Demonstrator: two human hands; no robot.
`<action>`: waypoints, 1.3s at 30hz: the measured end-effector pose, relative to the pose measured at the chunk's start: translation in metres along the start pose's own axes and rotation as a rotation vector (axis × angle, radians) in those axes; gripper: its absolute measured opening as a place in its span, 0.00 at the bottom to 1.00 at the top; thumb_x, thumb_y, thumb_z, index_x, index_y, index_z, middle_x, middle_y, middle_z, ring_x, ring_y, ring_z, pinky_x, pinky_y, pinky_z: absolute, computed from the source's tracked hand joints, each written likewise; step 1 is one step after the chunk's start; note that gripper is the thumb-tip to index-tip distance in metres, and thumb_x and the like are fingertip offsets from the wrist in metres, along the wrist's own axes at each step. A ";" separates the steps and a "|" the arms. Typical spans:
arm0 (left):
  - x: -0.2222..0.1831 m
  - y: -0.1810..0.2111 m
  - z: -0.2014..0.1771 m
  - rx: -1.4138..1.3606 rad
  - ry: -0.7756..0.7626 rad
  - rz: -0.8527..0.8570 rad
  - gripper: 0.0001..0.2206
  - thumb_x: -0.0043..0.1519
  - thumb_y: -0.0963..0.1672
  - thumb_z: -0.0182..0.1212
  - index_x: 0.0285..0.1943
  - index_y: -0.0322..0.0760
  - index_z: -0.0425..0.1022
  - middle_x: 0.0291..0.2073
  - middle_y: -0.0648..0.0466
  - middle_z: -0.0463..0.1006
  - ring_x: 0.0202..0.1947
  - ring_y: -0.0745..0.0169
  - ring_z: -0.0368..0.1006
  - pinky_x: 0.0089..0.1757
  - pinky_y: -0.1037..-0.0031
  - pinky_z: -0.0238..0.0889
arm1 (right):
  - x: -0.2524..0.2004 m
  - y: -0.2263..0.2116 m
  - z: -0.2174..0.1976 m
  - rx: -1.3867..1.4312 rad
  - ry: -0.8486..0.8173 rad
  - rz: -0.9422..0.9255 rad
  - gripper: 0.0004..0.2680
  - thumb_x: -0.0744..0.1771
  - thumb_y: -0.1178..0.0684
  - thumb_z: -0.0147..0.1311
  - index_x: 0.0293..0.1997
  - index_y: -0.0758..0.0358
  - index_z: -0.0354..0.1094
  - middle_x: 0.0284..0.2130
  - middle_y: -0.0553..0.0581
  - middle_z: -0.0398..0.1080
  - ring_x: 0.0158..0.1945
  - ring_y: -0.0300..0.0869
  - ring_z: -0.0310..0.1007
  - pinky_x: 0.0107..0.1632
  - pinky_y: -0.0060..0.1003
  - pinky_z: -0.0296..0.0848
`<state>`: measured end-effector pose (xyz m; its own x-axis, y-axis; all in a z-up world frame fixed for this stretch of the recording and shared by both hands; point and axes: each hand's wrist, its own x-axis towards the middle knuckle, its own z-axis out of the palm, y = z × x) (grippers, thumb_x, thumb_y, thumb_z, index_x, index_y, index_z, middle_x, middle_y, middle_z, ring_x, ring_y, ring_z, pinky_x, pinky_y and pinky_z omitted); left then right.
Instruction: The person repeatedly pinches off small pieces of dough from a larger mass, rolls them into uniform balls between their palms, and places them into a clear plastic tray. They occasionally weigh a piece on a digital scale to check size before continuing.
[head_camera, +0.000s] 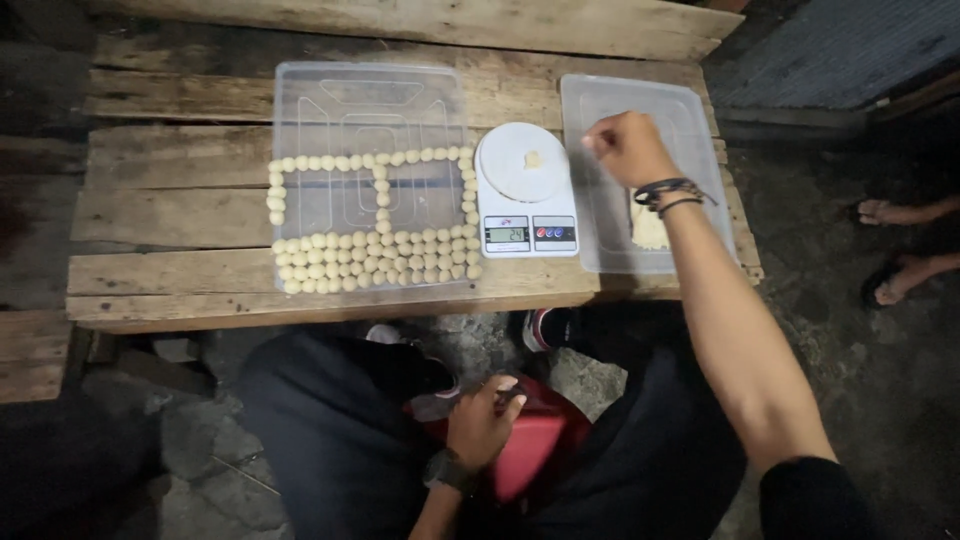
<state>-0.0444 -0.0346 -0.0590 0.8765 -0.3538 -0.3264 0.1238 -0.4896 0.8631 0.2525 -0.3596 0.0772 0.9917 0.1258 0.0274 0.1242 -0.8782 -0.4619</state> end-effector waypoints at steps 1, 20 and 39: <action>0.000 -0.004 0.002 0.021 0.022 0.014 0.15 0.60 0.53 0.60 0.54 0.52 0.78 0.48 0.57 0.85 0.48 0.49 0.80 0.47 0.58 0.70 | 0.009 -0.001 0.012 -0.081 -0.001 -0.085 0.05 0.65 0.63 0.50 0.30 0.59 0.66 0.27 0.52 0.66 0.34 0.44 0.65 0.41 0.40 0.64; -0.004 0.013 -0.024 -0.026 -0.019 0.049 0.15 0.64 0.51 0.58 0.57 0.47 0.75 0.50 0.53 0.83 0.49 0.45 0.79 0.47 0.54 0.70 | 0.040 -0.012 0.076 -0.149 -0.213 0.011 0.14 0.66 0.62 0.57 0.58 0.56 0.76 0.41 0.65 0.70 0.44 0.54 0.73 0.58 0.44 0.67; 0.020 0.116 -0.081 -1.121 0.340 0.289 0.11 0.67 0.38 0.60 0.56 0.20 0.77 0.47 0.34 0.82 0.45 0.48 0.80 0.47 0.52 0.78 | -0.147 -0.194 -0.001 0.618 -0.374 -0.164 0.06 0.64 0.64 0.60 0.40 0.64 0.81 0.24 0.61 0.80 0.29 0.47 0.76 0.45 0.43 0.75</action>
<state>0.0252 -0.0338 0.0656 0.9953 -0.0257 -0.0931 0.0900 0.5969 0.7973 0.0826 -0.2083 0.1638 0.8702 0.4793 -0.1140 0.1187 -0.4286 -0.8957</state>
